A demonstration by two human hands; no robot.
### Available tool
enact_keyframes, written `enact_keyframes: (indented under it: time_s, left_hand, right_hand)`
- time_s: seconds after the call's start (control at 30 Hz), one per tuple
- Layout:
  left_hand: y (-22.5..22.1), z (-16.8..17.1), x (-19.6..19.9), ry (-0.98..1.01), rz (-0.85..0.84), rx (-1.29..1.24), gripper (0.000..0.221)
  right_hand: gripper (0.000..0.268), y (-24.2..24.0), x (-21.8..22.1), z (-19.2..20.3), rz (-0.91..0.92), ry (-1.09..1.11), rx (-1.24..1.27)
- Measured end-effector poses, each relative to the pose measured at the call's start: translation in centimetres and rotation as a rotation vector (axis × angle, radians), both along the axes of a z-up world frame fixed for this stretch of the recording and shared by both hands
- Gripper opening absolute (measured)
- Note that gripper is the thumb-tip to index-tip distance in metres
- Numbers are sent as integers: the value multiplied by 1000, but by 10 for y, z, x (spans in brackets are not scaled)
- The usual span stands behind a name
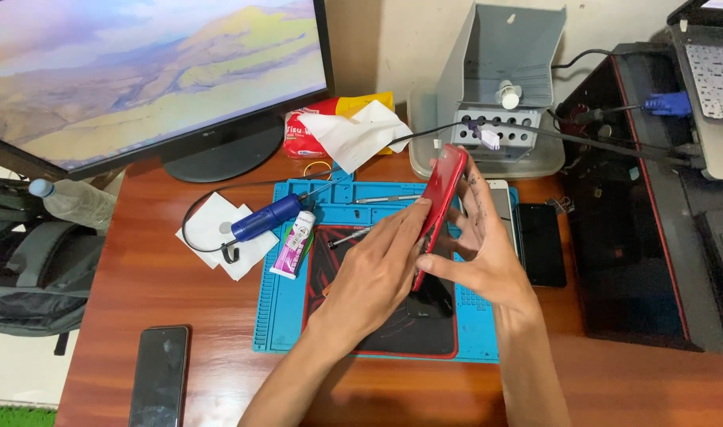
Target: Disassembling a red smartphone using a prying tool to remove the back cover and access internal components.
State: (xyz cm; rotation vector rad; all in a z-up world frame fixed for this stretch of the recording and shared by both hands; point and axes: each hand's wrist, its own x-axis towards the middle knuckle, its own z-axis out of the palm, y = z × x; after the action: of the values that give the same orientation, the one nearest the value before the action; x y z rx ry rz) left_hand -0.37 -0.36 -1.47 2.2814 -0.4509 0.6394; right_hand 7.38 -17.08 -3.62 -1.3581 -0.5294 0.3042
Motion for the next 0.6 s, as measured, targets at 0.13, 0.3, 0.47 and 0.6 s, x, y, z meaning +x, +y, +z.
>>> enact_keyframes:
  time_s: [0.13,0.3,0.47,0.6]
  left_hand:
    - [0,-5,2,-25,20,17,46]
    - [1,-2,2,-23,29,11,45]
    - [8,-9,2,1,46,19,42]
    - [8,-4,0,23,60,7,41]
  right_hand:
    - [134,1,-1,5,6,-5,3]
    - [134,4,-3,9,15,-9,-9]
    - [135,5,-5,6,23,-3,-17]
    - [135,9,-7,13,37,-14,-34]
